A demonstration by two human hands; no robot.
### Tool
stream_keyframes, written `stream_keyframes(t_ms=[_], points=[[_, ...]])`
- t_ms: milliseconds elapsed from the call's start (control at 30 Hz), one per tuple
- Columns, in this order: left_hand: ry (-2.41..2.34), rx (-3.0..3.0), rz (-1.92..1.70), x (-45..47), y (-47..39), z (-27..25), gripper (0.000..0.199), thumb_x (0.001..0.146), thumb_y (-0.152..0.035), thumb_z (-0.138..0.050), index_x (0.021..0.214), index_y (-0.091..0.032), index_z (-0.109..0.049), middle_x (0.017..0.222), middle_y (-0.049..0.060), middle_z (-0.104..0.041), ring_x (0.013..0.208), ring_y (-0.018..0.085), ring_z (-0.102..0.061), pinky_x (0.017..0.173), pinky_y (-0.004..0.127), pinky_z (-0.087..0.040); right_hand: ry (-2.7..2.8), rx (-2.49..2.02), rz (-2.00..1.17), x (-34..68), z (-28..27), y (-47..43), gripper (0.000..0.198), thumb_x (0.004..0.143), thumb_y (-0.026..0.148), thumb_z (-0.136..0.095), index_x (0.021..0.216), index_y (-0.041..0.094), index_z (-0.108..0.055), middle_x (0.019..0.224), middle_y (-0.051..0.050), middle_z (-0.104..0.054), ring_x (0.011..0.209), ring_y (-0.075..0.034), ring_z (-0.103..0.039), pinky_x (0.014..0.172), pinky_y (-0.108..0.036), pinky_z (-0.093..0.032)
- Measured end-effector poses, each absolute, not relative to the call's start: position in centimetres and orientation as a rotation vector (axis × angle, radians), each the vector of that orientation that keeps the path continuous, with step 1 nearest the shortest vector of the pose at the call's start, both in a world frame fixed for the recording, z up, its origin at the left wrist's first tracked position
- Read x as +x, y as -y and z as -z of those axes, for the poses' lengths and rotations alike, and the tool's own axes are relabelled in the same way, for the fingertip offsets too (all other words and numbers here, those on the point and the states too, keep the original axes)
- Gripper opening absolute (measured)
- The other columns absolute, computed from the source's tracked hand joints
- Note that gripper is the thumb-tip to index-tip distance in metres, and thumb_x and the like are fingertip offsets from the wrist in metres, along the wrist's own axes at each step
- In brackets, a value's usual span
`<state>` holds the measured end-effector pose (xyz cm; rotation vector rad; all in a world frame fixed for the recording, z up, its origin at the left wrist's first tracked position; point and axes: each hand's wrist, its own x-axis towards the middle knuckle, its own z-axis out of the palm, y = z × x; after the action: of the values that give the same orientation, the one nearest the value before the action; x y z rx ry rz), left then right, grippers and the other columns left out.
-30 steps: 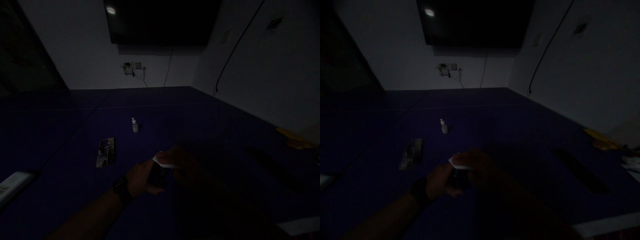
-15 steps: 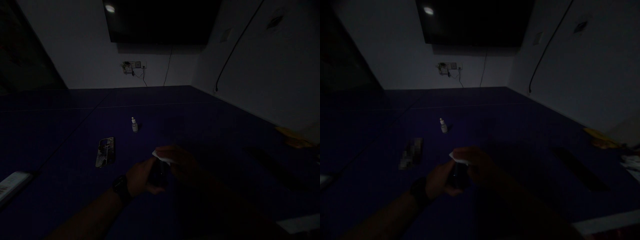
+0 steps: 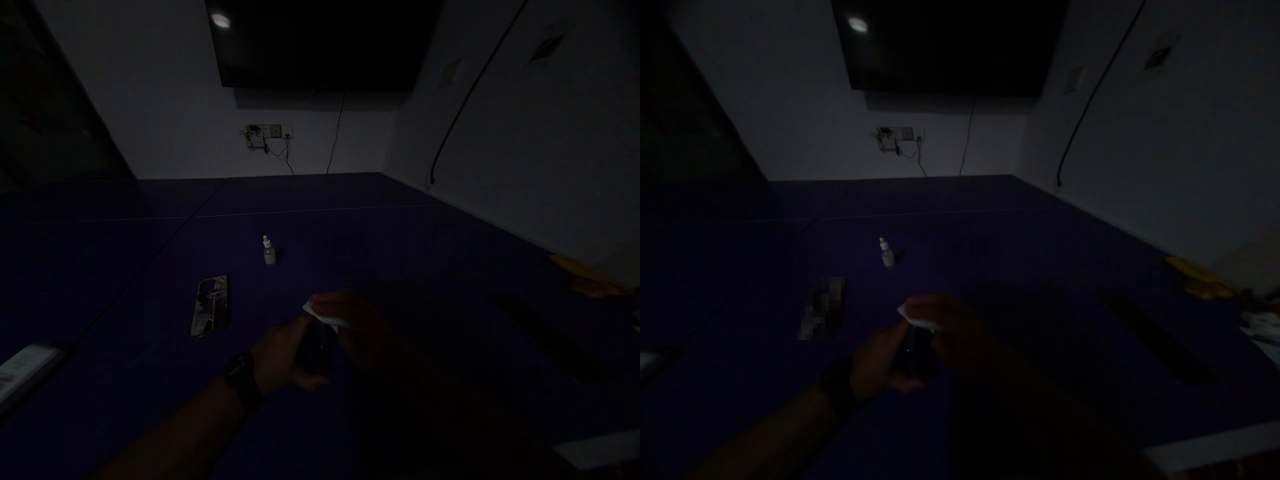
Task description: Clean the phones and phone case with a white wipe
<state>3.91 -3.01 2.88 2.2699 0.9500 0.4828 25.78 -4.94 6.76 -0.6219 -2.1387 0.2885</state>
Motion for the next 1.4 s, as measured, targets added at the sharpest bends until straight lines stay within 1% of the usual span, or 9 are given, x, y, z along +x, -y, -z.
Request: stream_keyframes(t_ms=[167,367,500,667,833,900,1033,1233,1400], points=[[-0.917,2.262,-0.501,3.8,3.2,-3.0,0.086,0.061,-0.044,-0.092,0.132,-0.027,-0.047,0.115,0.004,-0.072,0.103,0.030,-0.071,0.084,0.036,-0.056,2.065,-0.793,-0.369,25.2,-6.2,4.7,0.047,0.093,0.014,-0.044,0.138,0.025,-0.055,0.127,-0.008,-0.069,0.114,-0.019,-0.067,0.097,-0.037,-0.055],[-0.935,2.312,-0.541,3.7,3.4,-2.4,0.091,0.061,-0.049,-0.091,0.135,-0.026,-0.044,0.113,0.005,-0.072,0.098,0.029,-0.073,0.079,0.035,-0.057,2.125,-0.550,-0.205,25.7,-6.5,5.0,0.045,0.097,0.017,-0.042,0.139,0.024,-0.053,0.132,-0.009,-0.067,0.122,-0.020,-0.063,0.103,-0.041,-0.050],[-0.934,2.305,-0.525,3.7,3.3,-2.6,0.085,0.061,-0.050,-0.091,0.130,-0.024,-0.048,0.110,0.006,-0.073,0.095,0.029,-0.073,0.077,0.035,-0.057,2.143,-0.585,-0.216,25.7,-6.5,4.8,0.046,0.096,0.018,-0.042,0.141,0.025,-0.051,0.134,-0.009,-0.065,0.123,-0.021,-0.062,0.102,-0.041,-0.052],[-0.882,2.262,-0.538,3.7,3.2,-3.1,0.085,0.062,-0.045,-0.092,0.132,-0.026,-0.047,0.111,0.004,-0.074,0.098,0.028,-0.073,0.082,0.035,-0.056,2.077,-0.771,-0.258,25.2,-6.0,4.5,0.046,0.096,0.017,-0.043,0.140,0.027,-0.051,0.124,-0.008,-0.071,0.109,-0.021,-0.070,0.092,-0.036,-0.059],[-0.895,2.284,-0.512,3.7,3.3,-2.8,0.084,0.060,-0.048,-0.092,0.128,-0.024,-0.050,0.109,0.004,-0.074,0.094,0.029,-0.074,0.080,0.035,-0.057,2.120,-0.579,-0.209,25.5,-6.6,4.8,0.046,0.096,0.017,-0.039,0.140,0.023,-0.052,0.129,-0.010,-0.069,0.119,-0.020,-0.065,0.097,-0.038,-0.055],[-0.917,2.309,-0.523,3.7,3.3,-2.6,0.088,0.061,-0.050,-0.091,0.133,-0.025,-0.047,0.110,0.005,-0.073,0.095,0.029,-0.073,0.078,0.035,-0.057,2.152,-0.508,-0.149,25.7,-6.9,5.0,0.045,0.096,0.015,-0.039,0.138,0.022,-0.053,0.128,-0.010,-0.069,0.120,-0.020,-0.065,0.098,-0.039,-0.053],[-0.897,2.310,-0.555,3.7,3.1,-2.3,0.093,0.059,-0.050,-0.091,0.136,-0.025,-0.044,0.114,0.006,-0.072,0.097,0.030,-0.073,0.078,0.035,-0.057,2.177,-0.555,-0.159,25.8,-6.8,4.8,0.046,0.095,0.015,-0.040,0.138,0.022,-0.052,0.131,-0.011,-0.067,0.123,-0.020,-0.063,0.101,-0.041,-0.050],[-0.885,2.263,-0.536,3.6,2.9,-2.3,0.085,0.061,-0.049,-0.090,0.131,-0.026,-0.048,0.114,0.005,-0.072,0.099,0.029,-0.072,0.080,0.035,-0.057,2.115,-0.763,-0.196,25.5,-6.0,4.4,0.048,0.094,0.015,-0.040,0.140,0.024,-0.052,0.128,-0.008,-0.069,0.117,-0.019,-0.065,0.099,-0.037,-0.054],[-0.914,2.268,-0.583,3.4,3.0,-2.3,0.088,0.061,-0.048,-0.091,0.134,-0.026,-0.047,0.116,0.006,-0.072,0.101,0.029,-0.072,0.084,0.036,-0.057,2.179,-0.561,-0.048,25.9,-7.5,5.5,0.047,0.098,0.017,-0.039,0.143,0.023,-0.048,0.127,-0.009,-0.070,0.115,-0.018,-0.067,0.095,-0.035,-0.053]])
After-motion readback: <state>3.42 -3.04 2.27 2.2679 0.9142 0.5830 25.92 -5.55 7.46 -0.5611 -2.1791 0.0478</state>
